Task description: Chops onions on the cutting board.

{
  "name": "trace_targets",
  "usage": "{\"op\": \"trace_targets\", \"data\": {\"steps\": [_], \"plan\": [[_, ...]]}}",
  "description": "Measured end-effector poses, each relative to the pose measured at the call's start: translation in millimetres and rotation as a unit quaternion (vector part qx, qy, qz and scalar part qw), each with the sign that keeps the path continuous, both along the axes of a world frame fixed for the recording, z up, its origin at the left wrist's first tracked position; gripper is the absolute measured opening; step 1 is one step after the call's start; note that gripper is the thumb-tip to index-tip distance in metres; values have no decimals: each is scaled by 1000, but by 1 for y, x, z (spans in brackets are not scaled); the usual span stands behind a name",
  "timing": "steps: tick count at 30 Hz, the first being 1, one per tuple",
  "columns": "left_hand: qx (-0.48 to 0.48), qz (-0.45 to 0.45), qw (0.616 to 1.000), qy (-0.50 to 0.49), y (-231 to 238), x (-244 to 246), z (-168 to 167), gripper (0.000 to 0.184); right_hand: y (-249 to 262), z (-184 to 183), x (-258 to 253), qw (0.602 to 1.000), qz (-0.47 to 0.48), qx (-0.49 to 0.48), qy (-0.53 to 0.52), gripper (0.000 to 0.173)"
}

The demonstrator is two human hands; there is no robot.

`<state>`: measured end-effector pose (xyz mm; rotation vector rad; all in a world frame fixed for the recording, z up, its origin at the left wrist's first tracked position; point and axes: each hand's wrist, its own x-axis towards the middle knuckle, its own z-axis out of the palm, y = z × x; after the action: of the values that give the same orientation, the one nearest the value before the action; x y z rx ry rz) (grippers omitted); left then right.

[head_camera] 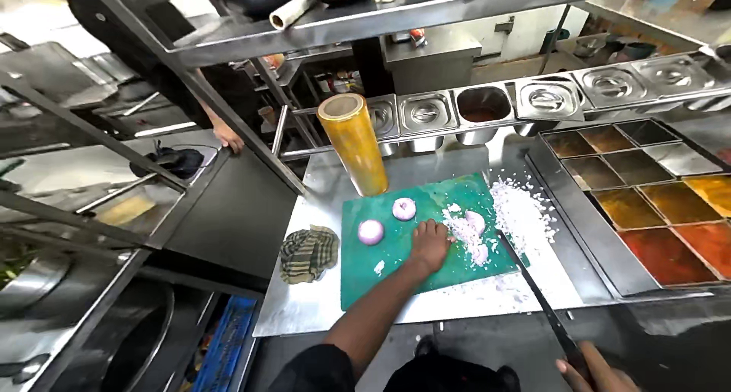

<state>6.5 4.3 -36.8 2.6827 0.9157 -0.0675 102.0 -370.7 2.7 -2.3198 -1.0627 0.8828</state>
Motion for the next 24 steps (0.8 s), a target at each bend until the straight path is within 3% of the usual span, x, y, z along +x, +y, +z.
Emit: {"op": "trace_targets", "data": {"steps": [4, 9, 12, 16, 21, 24], "plan": [[-81, 23, 995, 46, -6, -5, 23, 79, 30, 5, -4, 999, 31, -8, 2, 49], [-51, -52, 997, 35, 29, -21, 20, 98, 58, 0, -8, 999, 40, -37, -2, 49], [-33, -82, 994, 71, 31, -22, 9, 94, 73, -8, -9, 998, 35, -60, -8, 47], [-27, -50, 995, 86, 9, -21, 9, 92, 102, -4, -16, 988, 56, -139, -32, 47], [-111, -17, 994, -6, 21, -32, 18, 93, 117, -2, -26, 981, 93, -161, -53, 45], [-150, -21, 987, -45, 29, -37, 22, 79, 118, -3, -25, 981, 92, -165, -49, 46]]}}
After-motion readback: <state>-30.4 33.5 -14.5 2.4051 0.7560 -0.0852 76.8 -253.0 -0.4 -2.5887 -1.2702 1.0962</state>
